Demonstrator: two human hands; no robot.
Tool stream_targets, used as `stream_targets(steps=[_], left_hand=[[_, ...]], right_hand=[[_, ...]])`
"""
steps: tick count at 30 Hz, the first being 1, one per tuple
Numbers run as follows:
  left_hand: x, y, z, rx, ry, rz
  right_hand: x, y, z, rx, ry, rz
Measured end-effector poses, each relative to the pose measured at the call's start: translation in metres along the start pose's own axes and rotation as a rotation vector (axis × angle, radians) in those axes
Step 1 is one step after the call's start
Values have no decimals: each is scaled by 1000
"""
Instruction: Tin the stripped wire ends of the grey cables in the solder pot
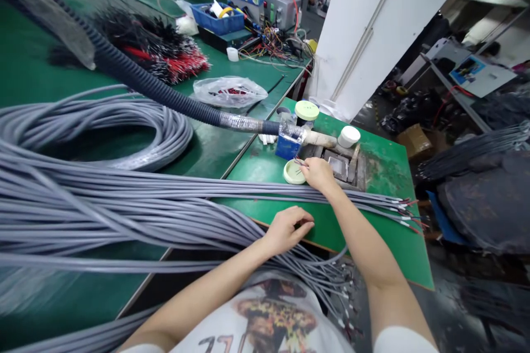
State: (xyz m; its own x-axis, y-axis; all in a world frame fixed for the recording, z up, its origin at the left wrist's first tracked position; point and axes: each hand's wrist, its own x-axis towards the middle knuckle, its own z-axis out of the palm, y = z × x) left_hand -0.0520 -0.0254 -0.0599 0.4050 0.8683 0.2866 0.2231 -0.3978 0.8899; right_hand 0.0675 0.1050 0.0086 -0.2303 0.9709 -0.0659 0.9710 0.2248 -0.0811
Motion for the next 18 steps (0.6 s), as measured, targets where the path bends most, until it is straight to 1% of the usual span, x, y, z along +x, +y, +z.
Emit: stream_targets(steps=[5, 8, 11, 13, 16, 18], left_hand=[[1, 0, -2, 10, -8, 10], [1, 1, -4, 2, -10, 13], [2, 2, -5, -11, -15, 8], [2, 3, -6, -13, -23, 4], [1, 2, -5, -16, -24, 6], [1, 2, -4, -22, -15, 8]], right_hand=[[2, -1, 1, -14, -3, 1], [0, 11, -7, -2, 20, 0], [-2, 40, -19, 44, 105, 37], [-3, 65, -24, 45, 153, 122], [-3, 97, -21, -9, 153, 274], [-1, 111, -15, -34, 139, 336]])
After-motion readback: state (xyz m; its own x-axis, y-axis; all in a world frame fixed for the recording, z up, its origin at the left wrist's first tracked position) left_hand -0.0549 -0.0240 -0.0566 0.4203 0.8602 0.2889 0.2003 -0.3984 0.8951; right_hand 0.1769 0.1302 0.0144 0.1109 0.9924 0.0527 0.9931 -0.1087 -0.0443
